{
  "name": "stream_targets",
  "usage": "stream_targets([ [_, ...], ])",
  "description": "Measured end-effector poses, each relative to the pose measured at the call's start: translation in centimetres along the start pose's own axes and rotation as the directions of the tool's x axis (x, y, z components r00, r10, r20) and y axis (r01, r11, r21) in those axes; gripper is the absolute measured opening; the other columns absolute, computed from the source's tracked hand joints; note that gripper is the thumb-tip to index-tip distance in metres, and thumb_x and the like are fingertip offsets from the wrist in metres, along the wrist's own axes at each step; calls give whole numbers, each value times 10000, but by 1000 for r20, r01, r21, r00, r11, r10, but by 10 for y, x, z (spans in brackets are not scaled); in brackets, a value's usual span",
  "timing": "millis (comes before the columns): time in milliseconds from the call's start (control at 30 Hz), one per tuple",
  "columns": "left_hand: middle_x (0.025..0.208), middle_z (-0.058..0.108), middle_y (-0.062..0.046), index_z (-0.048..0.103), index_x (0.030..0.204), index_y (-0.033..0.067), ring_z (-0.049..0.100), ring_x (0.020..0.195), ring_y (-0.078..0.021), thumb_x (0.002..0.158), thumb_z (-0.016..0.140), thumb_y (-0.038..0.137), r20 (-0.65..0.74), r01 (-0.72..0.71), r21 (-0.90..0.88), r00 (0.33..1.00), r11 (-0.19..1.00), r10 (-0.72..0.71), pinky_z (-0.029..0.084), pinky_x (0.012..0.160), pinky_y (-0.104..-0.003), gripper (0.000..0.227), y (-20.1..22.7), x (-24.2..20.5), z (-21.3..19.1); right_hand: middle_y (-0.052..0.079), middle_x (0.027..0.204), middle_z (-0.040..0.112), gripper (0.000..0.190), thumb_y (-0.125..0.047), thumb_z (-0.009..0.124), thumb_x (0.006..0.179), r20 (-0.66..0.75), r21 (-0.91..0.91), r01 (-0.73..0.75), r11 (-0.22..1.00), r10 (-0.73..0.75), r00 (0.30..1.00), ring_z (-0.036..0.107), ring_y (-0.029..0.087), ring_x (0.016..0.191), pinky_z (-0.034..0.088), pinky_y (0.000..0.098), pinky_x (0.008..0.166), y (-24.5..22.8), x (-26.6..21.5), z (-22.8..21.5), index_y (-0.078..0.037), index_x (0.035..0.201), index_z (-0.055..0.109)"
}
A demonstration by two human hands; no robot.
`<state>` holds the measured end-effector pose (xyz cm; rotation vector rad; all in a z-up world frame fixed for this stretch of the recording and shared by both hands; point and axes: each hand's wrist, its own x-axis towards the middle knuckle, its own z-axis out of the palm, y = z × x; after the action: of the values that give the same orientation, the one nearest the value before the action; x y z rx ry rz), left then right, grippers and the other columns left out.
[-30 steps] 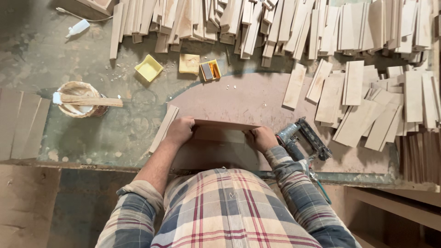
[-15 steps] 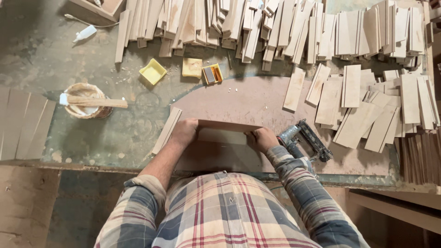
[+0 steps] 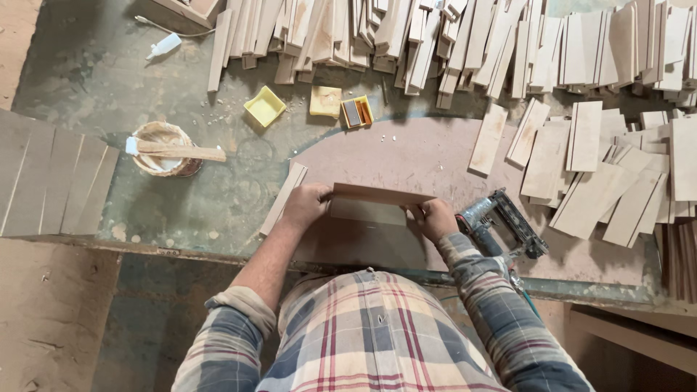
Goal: The person assembles small wooden boxes by applying glue to the edges of wooden pieces and fastening them with a pneumatic nail gun. The person repeatedly picks up pieces, applies glue, aligns them, and nails them together to form box structures.
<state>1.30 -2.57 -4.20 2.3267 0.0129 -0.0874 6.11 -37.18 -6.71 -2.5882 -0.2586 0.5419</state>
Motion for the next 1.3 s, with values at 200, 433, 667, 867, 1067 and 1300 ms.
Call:
stream_targets([
  [200, 1081, 737, -89, 773, 1040, 113, 688, 995, -324, 794, 725, 192, -247, 124, 296, 968, 947, -49, 572, 858, -452, 263, -25, -30, -28, 158, 1003, 742, 245, -284, 732, 908, -197, 49, 158, 986, -146, 969, 727, 322, 828, 591, 400, 746, -27, -46, -15, -60, 1008, 745],
  [433, 1143, 712, -122, 715, 1076, 85, 674, 1060, -332, 827, 783, 396, -213, 379, 467, 925, 799, -315, 574, 876, -472, 404, -29, -88, -43, 196, 1381, 603, 500, -220, 678, 822, -120, -122, 516, 848, -529, 840, 570, 385, 1227, 481, 470, 995, -61, -85, 4, -48, 1290, 663],
  [667, 959, 736, -188, 683, 1058, 55, 726, 895, -386, 752, 805, 431, -152, 609, 299, 791, 735, -593, 586, 810, -496, 499, 6, -71, -23, 165, 1401, 590, 457, -241, 670, 850, -95, -186, 471, 862, -493, 865, 542, 342, 1257, 449, 477, 1051, -66, -73, 16, -63, 1270, 658],
  [867, 870, 750, -208, 699, 1069, 65, 739, 845, -407, 884, 697, 342, -252, 508, -112, 817, 854, -518, 582, 762, -504, 333, -16, -78, 18, 157, 1439, 575, 471, -232, 657, 853, -50, -161, 451, 878, -463, 885, 534, 340, 1281, 442, 459, 1075, -60, -72, 17, -65, 1294, 653],
  [1067, 823, 738, -185, 729, 1001, 105, 733, 800, -392, 948, 650, 323, -126, 477, -29, 870, 879, -476, 582, 734, -488, 238, -35, -75, 49, 151, 1459, 562, 509, -220, 649, 833, -31, -165, 449, 878, -460, 888, 521, 331, 1300, 433, 458, 1082, -59, -75, 15, -58, 1316, 644],
  [1300, 824, 724, -218, 733, 974, 102, 704, 822, -431, 950, 681, 375, -91, 430, 15, 900, 903, -427, 549, 754, -528, 279, -42, -78, 68, 161, 1442, 580, 480, -213, 643, 842, -4, -220, 505, 835, -518, 855, 536, 331, 1292, 443, 447, 1088, -56, -74, 11, -56, 1296, 647],
])
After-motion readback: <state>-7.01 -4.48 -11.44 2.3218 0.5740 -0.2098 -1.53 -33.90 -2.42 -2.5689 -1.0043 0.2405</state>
